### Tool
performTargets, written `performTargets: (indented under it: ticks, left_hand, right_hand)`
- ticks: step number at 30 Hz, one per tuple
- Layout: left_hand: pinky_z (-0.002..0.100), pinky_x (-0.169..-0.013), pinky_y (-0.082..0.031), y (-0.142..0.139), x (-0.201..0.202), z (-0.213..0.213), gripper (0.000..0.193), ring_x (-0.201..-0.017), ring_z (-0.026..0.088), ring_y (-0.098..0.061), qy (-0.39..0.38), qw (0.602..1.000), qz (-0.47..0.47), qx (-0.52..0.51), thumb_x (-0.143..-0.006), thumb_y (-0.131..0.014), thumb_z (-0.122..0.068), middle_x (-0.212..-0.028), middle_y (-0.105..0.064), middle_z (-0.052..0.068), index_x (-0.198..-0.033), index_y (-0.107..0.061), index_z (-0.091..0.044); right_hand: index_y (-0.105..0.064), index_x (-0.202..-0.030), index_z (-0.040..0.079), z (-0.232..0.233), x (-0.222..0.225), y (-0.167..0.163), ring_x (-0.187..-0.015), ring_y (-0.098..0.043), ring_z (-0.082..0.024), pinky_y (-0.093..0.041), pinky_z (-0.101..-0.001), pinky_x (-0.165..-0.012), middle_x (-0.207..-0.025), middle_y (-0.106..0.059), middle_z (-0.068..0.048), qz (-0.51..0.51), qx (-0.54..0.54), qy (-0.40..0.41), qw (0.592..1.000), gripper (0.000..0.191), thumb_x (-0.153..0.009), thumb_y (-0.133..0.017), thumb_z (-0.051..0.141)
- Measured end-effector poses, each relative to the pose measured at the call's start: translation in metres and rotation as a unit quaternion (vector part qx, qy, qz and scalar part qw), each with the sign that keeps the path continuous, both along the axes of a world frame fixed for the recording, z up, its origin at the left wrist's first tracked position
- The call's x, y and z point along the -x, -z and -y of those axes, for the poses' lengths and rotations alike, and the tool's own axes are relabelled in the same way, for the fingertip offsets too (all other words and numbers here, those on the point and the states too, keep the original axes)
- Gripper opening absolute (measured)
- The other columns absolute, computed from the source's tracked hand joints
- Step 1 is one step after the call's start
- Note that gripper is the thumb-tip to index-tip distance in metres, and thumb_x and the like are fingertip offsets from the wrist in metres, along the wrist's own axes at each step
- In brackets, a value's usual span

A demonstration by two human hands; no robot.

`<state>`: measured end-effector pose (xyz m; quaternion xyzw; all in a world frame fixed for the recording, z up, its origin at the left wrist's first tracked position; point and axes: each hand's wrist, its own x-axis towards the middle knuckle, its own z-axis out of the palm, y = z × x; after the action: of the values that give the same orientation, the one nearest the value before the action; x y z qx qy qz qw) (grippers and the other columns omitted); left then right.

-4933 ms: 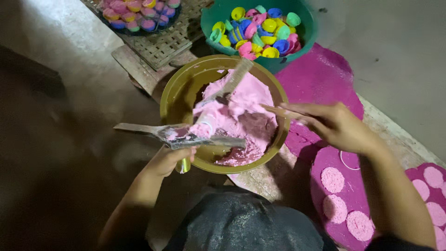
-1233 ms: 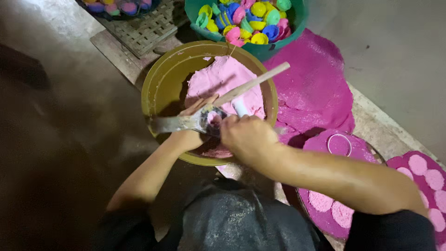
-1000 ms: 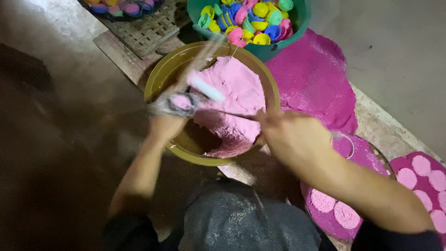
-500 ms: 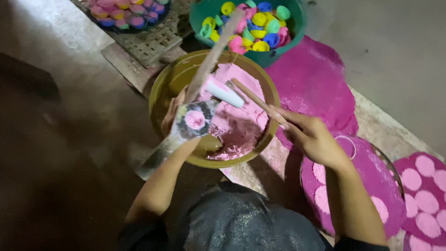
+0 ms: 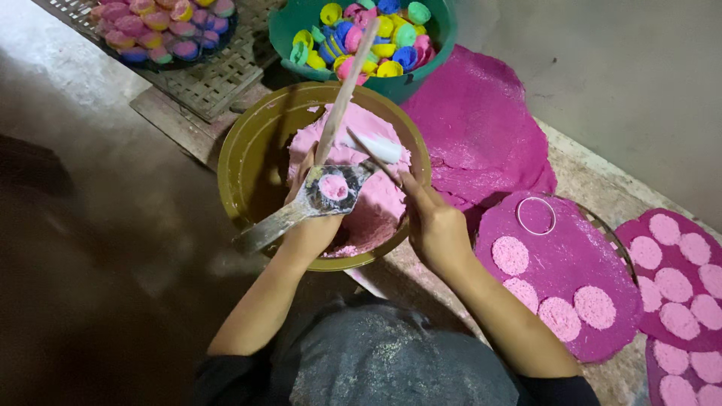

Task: The person fills a handheld extruder tool with pink paste from a large basin and squeezes the paste into round molds arranged on magenta trays. They repeat the filling and depositing cycle across several trays, occasionally repositioning trays and using a small ring to trim or shape the molded discs.

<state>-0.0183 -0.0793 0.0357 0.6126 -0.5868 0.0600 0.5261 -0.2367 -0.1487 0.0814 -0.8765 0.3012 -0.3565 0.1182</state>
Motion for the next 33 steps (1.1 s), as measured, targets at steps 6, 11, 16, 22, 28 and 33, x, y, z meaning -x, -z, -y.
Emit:
performTargets:
  ticks: [6,11,16,22,28,33]
  left_hand:
    - [0.05,-0.117,-0.042,0.006,-0.007,-0.001,0.07,-0.138,0.045,-0.052,-0.014,0.999,-0.021,-0.037,-0.087,-0.085,-0.02,-0.145,-0.054,0.027,-0.144,-0.051,0.002]
    - [0.051,-0.119,-0.041,0.007,-0.017,-0.002,0.08,-0.142,0.047,-0.047,-0.011,1.0,0.002,-0.025,-0.086,-0.084,-0.018,-0.151,-0.048,0.03,-0.15,-0.042,0.003]
    - [0.051,-0.119,-0.041,0.008,-0.021,-0.007,0.091,-0.144,0.047,-0.045,0.0,1.0,-0.01,-0.026,-0.084,-0.084,-0.018,-0.153,-0.043,0.033,-0.155,-0.032,0.008]
    - [0.051,-0.118,-0.043,-0.002,-0.023,-0.01,0.088,-0.142,0.045,-0.048,-0.014,0.998,-0.017,-0.062,-0.085,-0.083,-0.024,-0.154,-0.045,0.027,-0.155,-0.036,0.001]
    - [0.048,-0.1,-0.052,-0.001,-0.044,-0.002,0.079,-0.127,0.036,-0.057,-0.091,0.942,0.017,-0.322,-0.092,-0.068,-0.038,-0.165,-0.041,0.007,-0.16,-0.034,-0.014]
    - [0.048,-0.103,-0.048,0.016,-0.063,0.008,0.077,-0.135,0.038,-0.05,-0.121,0.958,0.086,-0.244,-0.085,-0.074,-0.033,-0.158,-0.043,0.009,-0.153,-0.044,-0.01]
  right_hand:
    - [-0.062,-0.139,0.013,-0.003,-0.001,-0.006,-0.073,-0.071,-0.038,-0.056,-0.0468,-0.063,-0.092,-0.07,-0.019,-0.067,-0.017,-0.002,0.998,0.05,-0.091,-0.066,-0.001]
    - [-0.063,-0.135,0.009,0.008,0.002,-0.014,-0.08,-0.074,-0.035,-0.059,-0.0425,-0.071,-0.097,-0.072,-0.019,-0.014,-0.044,-0.063,0.997,0.049,-0.088,-0.065,-0.002]
    - [-0.063,-0.133,0.006,0.017,0.003,-0.024,-0.083,-0.072,-0.041,-0.057,-0.0465,-0.073,-0.098,-0.071,-0.024,-0.035,-0.07,-0.036,0.996,0.047,-0.087,-0.066,-0.001]
    - [-0.063,-0.135,0.009,0.008,0.0,-0.049,-0.081,-0.072,-0.04,-0.056,-0.0475,-0.071,-0.094,-0.071,-0.023,-0.065,-0.079,-0.089,0.991,0.052,-0.085,-0.065,-0.003]
    - [-0.07,-0.127,0.023,0.006,0.005,-0.07,-0.072,-0.072,-0.033,-0.056,-0.0438,-0.059,-0.102,-0.076,-0.01,-0.281,-0.019,-0.038,0.959,0.053,-0.08,-0.062,0.0]
    - [-0.069,-0.133,0.022,-0.002,0.001,-0.078,-0.077,-0.074,-0.028,-0.058,-0.0396,-0.062,-0.105,-0.074,-0.01,-0.267,0.071,-0.086,0.957,0.056,-0.08,-0.065,0.004]
